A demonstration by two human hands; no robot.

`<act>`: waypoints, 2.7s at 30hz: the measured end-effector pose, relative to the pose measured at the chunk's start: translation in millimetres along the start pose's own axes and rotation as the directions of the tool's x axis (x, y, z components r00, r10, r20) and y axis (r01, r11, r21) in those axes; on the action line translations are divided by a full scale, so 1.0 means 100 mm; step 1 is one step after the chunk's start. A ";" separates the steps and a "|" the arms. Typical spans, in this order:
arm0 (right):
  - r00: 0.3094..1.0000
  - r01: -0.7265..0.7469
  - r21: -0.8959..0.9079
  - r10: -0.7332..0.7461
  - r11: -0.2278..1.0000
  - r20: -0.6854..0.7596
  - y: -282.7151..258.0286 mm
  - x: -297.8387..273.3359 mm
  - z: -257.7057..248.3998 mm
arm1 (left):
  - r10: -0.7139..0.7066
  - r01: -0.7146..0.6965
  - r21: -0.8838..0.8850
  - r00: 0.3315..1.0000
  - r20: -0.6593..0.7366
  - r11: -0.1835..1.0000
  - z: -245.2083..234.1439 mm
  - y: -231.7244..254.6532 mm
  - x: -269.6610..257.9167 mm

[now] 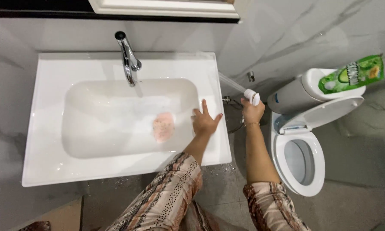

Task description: Cleaning a bathroom sink, faucet, and mirror ledge with a sponge and rinsing with a handheld sprayer.

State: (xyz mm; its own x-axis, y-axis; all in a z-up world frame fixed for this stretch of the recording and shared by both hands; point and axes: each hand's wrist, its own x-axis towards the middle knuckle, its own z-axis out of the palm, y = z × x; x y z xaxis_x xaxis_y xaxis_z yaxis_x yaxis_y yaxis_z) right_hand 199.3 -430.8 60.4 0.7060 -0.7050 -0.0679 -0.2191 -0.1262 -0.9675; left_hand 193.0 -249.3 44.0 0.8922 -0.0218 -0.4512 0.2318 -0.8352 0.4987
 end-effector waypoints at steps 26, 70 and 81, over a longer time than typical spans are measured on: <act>0.774 0.207 0.115 -0.235 0.972 0.589 -1.86 -0.45 1.23 | -0.001 -0.311 -0.140 0.406 -0.914 0.940 -1.93 -1.19 1.01; 0.838 0.206 -0.327 0.006 0.922 0.546 -0.69 -0.93 0.45 | -0.149 0.153 0.387 0.988 -0.040 0.909 -0.72 -2.53 1.03; 0.837 0.244 -0.305 -0.042 0.920 0.545 -0.74 -0.97 0.53 | -0.227 0.209 -0.255 0.973 -0.045 0.944 -0.59 -2.42 1.18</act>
State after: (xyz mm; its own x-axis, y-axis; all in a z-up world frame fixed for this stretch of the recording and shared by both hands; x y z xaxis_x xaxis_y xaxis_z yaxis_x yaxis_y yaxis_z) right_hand 182.5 -315.7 125.2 0.9673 -0.2048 -0.1494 -0.2347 -0.5014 -0.8328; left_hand 264.9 -17.2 -86.2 0.8326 0.1932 -0.5191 0.5040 -0.6529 0.5654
